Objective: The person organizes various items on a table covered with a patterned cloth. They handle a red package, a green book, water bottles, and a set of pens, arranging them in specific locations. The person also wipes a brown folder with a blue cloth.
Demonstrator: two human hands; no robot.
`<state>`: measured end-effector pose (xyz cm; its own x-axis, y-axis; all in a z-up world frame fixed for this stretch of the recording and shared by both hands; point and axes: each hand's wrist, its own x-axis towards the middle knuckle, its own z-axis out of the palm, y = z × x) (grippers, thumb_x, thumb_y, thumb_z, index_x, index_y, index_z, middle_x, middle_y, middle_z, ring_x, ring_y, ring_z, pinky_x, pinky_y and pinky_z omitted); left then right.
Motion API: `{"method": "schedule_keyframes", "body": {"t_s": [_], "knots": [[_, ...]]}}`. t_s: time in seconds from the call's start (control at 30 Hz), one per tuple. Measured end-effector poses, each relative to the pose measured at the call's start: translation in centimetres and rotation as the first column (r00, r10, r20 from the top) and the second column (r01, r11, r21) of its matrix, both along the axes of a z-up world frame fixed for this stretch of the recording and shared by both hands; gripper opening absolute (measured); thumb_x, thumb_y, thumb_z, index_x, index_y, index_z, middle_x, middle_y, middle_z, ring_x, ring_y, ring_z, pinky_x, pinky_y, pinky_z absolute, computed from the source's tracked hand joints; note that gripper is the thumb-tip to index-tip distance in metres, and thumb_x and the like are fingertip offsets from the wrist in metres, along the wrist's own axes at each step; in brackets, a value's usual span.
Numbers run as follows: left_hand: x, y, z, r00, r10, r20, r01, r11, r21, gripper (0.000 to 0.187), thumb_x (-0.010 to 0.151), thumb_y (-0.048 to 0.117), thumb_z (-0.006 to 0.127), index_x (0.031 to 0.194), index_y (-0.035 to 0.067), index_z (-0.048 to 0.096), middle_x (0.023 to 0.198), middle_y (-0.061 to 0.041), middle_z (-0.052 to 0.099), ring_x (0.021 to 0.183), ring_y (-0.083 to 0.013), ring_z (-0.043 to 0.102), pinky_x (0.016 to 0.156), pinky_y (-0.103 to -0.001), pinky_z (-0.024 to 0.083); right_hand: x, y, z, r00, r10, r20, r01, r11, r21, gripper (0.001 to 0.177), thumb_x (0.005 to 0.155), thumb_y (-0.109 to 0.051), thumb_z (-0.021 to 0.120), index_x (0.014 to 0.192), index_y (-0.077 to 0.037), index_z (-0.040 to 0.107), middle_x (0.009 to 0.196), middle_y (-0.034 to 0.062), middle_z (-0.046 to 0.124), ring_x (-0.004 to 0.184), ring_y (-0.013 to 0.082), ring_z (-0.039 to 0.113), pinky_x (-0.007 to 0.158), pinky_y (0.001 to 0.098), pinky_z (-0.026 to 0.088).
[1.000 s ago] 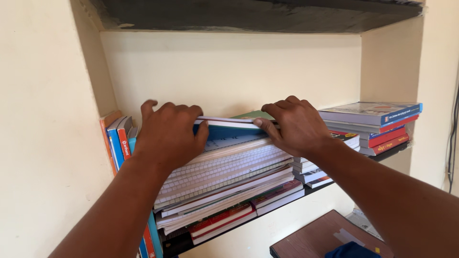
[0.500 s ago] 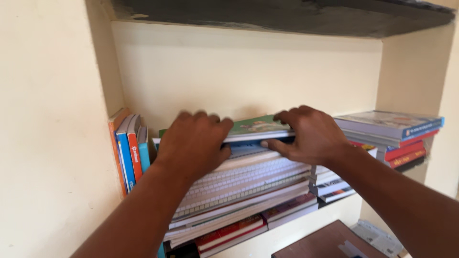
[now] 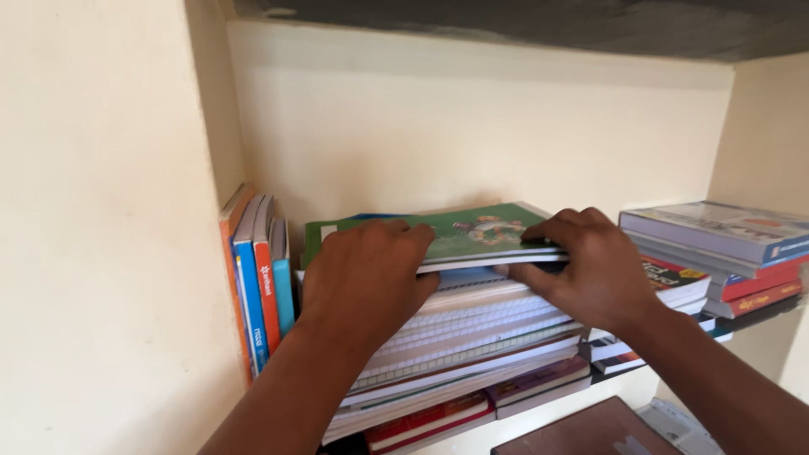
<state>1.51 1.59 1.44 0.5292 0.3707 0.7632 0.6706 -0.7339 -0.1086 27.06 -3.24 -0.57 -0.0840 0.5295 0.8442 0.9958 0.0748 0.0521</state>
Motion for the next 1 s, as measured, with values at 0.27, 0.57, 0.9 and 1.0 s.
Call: {"method": "schedule_keyframes", "body": {"t_s": [0.27,0.57,0.9,1.0], "knots": [[-0.1,-0.1,-0.4,1.000,0.007,-0.027,-0.008,0.999,-0.039,0.034,0.080,0.042,0.079,0.094,0.011,0.074,0.083,-0.012,0.073,0.082,-0.0313,0.071,0.070,-0.048,0.056,0.0,-0.3,-0.5,0.998,0.056,0.031,-0.056,0.998,0.007,0.053,0.075,-0.044,0.081,0.107,-0.003,0.077,0.102,0.0146,0.074,0.097,0.0323,0.066,0.085,0.0456,0.054],[0.5,-0.8,-2.2,0.996,-0.085,-0.005,0.085,0.986,0.141,0.024,0.083,0.031,0.076,0.087,0.007,0.074,0.082,-0.011,0.074,0.084,-0.0310,0.070,0.072,-0.046,0.057,0.6,-1.8,-1.0,0.987,0.090,0.136,-0.088,0.996,-0.020,0.063,0.083,-0.053,0.078,0.113,0.001,0.074,0.112,0.0216,0.070,0.111,0.0382,0.060,0.091,0.0546,0.048],[3.3,-7.2,-4.0,0.982,-0.164,-0.098,0.186,0.931,0.313,0.014,0.068,0.009,0.070,0.081,0.006,0.068,0.080,-0.011,0.069,0.082,-0.0297,0.067,0.069,-0.044,0.054,0.5,-9.0,-11.1,0.515,0.356,-0.780,0.082,0.885,0.458,0.059,0.100,-0.045,0.064,0.136,-0.001,0.051,0.133,0.0184,0.062,0.123,0.0298,0.060,0.105,0.0454,0.046],[4.9,-9.0,-5.9,0.967,-0.238,-0.088,0.253,0.876,0.410,0.019,0.067,0.013,0.070,0.084,0.005,0.068,0.079,-0.011,0.067,0.079,-0.0285,0.063,0.067,-0.043,0.052,0.5,-10.2,-14.1,-0.338,0.375,-0.863,-0.366,0.793,0.488,0.063,0.095,-0.053,0.054,0.138,-0.007,0.062,0.131,0.0228,0.070,0.113,0.0342,0.066,0.091,0.0440,0.051]]}}
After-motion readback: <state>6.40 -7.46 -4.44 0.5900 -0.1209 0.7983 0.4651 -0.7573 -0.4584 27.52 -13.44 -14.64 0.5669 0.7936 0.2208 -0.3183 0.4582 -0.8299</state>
